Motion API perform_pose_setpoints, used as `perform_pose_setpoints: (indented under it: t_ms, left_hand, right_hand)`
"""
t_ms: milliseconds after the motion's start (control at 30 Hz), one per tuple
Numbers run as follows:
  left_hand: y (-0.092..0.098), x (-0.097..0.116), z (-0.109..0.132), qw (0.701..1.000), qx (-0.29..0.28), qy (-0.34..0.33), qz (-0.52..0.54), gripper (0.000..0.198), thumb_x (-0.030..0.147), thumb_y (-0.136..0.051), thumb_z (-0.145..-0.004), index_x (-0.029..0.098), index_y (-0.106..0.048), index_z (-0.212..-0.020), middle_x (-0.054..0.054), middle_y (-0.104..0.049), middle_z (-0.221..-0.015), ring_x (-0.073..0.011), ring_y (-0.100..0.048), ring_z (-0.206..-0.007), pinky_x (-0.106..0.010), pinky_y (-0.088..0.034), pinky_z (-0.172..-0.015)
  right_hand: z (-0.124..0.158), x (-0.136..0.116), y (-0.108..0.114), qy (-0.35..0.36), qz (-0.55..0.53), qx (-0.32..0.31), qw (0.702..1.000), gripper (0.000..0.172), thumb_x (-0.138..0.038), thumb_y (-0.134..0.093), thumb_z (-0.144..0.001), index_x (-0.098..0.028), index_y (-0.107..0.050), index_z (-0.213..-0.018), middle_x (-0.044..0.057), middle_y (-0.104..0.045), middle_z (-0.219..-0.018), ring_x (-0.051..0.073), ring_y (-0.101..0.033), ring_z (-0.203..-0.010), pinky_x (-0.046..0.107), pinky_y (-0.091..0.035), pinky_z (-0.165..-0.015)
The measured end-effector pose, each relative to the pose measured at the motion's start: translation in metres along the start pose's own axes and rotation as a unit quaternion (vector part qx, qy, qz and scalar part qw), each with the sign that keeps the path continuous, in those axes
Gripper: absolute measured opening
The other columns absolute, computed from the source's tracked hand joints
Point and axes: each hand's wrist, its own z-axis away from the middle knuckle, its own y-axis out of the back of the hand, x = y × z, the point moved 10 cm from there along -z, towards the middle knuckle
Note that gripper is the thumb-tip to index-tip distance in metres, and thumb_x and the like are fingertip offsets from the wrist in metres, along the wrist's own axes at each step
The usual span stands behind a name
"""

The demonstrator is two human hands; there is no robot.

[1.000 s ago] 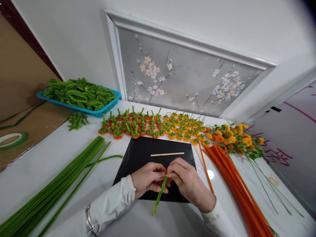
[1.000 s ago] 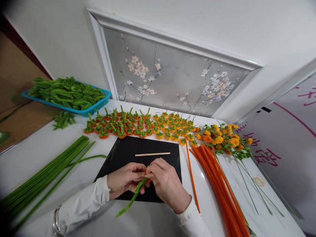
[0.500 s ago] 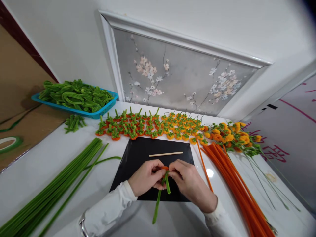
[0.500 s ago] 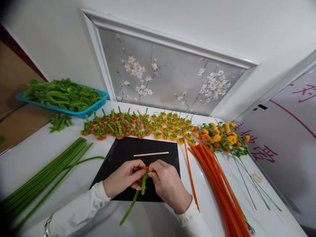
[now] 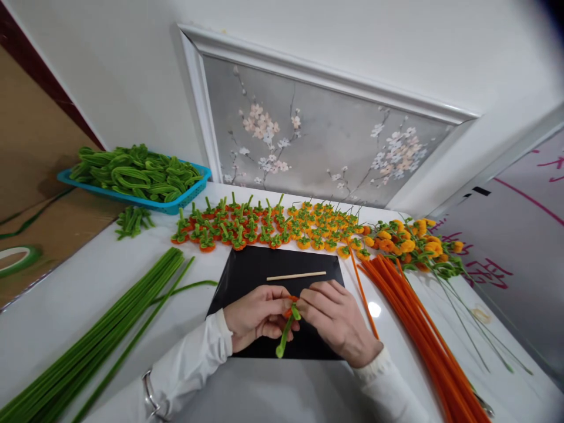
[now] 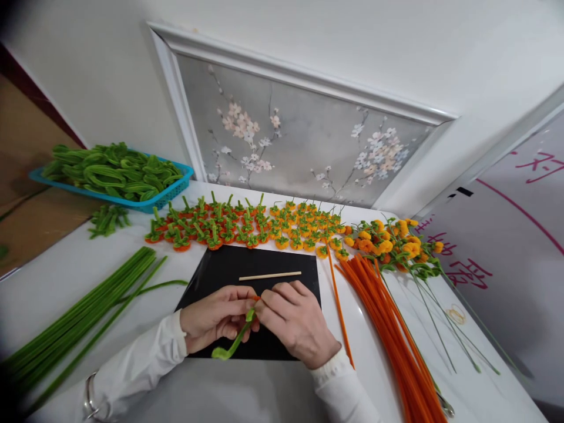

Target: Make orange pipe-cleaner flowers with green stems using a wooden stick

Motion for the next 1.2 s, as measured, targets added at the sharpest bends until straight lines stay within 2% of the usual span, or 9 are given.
perform_pose_setpoints:
  t_ms: [67, 133, 233, 400, 567, 733, 933, 1067, 1200]
  left_hand:
    - [0.003, 0.009, 0.001, 0.998, 0.037, -0.049, -0.035, 0.03, 0.041, -0.066, -0.073, 0.014, -0.052, -0.078, -0.005, -0.065, -0.07, -0.0116, -0.063, -0.057, -0.015, -0.041, -0.044]
    - [0.005, 0.023, 0.005, 0.981, 0.086, -0.129, -0.119, 0.027, 0.041, -0.06, -0.078, 0.016, -0.05, -0.079, -0.002, -0.062, -0.069, -0.0128, -0.062, -0.058, -0.018, -0.045, -0.047]
    - [0.001, 0.041, 0.016, 0.92, 0.147, -0.235, -0.276, 0.018, 0.037, -0.051, -0.084, 0.019, -0.052, -0.082, 0.0, -0.057, -0.066, -0.0134, -0.059, -0.057, -0.022, -0.049, -0.05]
    - [-0.004, 0.04, 0.019, 0.873, 0.17, -0.266, -0.371, 0.014, 0.031, -0.047, -0.085, 0.021, -0.057, -0.087, -0.003, -0.06, -0.078, -0.0141, -0.059, -0.061, -0.02, -0.048, -0.052]
    - [-0.005, 0.037, 0.014, 0.898, 0.139, -0.255, -0.331, 0.018, 0.026, -0.044, -0.086, 0.021, -0.052, -0.102, -0.003, -0.063, -0.085, -0.0114, -0.059, -0.05, -0.021, -0.047, -0.049]
    - [-0.004, 0.03, 0.007, 0.92, 0.122, -0.232, -0.291, 0.023, 0.025, -0.045, -0.086, 0.019, -0.057, -0.104, -0.003, -0.063, -0.075, -0.0157, -0.063, -0.061, -0.023, -0.051, -0.055]
    - [-0.003, 0.019, 0.001, 0.958, 0.073, -0.14, -0.238, 0.027, 0.038, -0.05, -0.084, 0.013, -0.059, -0.088, -0.002, -0.059, -0.07, -0.0141, -0.062, -0.057, -0.024, -0.052, -0.052]
    - [-0.006, 0.014, 0.0, 0.973, 0.041, -0.101, -0.206, 0.03, 0.042, -0.052, -0.082, 0.012, -0.057, -0.078, 0.0, -0.056, -0.062, -0.0121, -0.061, -0.056, -0.022, -0.052, -0.054]
    - [-0.005, 0.013, -0.001, 0.98, 0.037, -0.099, -0.171, 0.026, 0.038, -0.057, -0.079, 0.012, -0.06, -0.086, -0.003, -0.063, -0.074, -0.0153, -0.064, -0.071, -0.025, -0.054, -0.062]
  right_hand:
    - [0.006, 0.028, 0.0, -0.123, -0.084, 0.037, 0.988, 0.022, -0.02, -0.038, -0.094, -0.019, -0.06, -0.095, 0.006, -0.066, -0.088, 0.016, -0.058, -0.079, 0.028, -0.044, -0.071]
    - [0.018, 0.053, -0.011, -0.258, -0.186, 0.041, 0.947, 0.022, -0.026, -0.04, -0.094, -0.018, -0.059, -0.087, 0.002, -0.063, -0.07, 0.012, -0.058, -0.062, 0.022, -0.045, -0.06]
    - [0.027, 0.058, -0.032, -0.344, -0.297, -0.015, 0.89, 0.03, -0.035, -0.039, -0.094, -0.018, -0.056, -0.075, -0.003, -0.054, -0.054, 0.01, -0.053, -0.045, 0.019, -0.039, -0.045]
    - [0.018, 0.046, -0.024, -0.319, -0.243, -0.033, 0.915, 0.031, -0.03, -0.042, -0.091, -0.018, -0.055, -0.066, -0.003, -0.051, -0.055, 0.009, -0.047, -0.047, 0.02, -0.031, -0.045]
    - [0.016, 0.041, -0.027, -0.3, -0.185, -0.058, 0.934, 0.023, -0.018, -0.037, -0.091, -0.018, -0.056, -0.078, 0.0, -0.058, -0.066, 0.012, -0.052, -0.057, 0.021, -0.035, -0.054]
    - [0.016, 0.031, -0.03, -0.266, -0.049, -0.091, 0.958, 0.017, -0.01, -0.04, -0.088, -0.019, -0.052, -0.08, 0.001, -0.058, -0.071, 0.013, -0.052, -0.059, 0.025, -0.03, -0.055]
    - [-0.003, 0.004, -0.019, -0.115, 0.127, -0.099, 0.98, 0.01, -0.011, -0.053, -0.084, -0.02, -0.053, -0.08, 0.002, -0.057, -0.074, 0.018, -0.048, -0.069, 0.031, -0.027, -0.061]
    - [-0.006, 0.002, -0.019, -0.065, 0.133, -0.099, 0.984, 0.008, -0.017, -0.054, -0.087, -0.02, -0.056, -0.08, 0.002, -0.057, -0.075, 0.017, -0.048, -0.07, 0.031, -0.028, -0.061]
    - [-0.001, 0.019, -0.016, -0.124, 0.022, -0.049, 0.991, 0.012, -0.018, -0.047, -0.091, -0.019, -0.059, -0.086, 0.002, -0.06, -0.079, 0.016, -0.053, -0.072, 0.029, -0.036, -0.065]
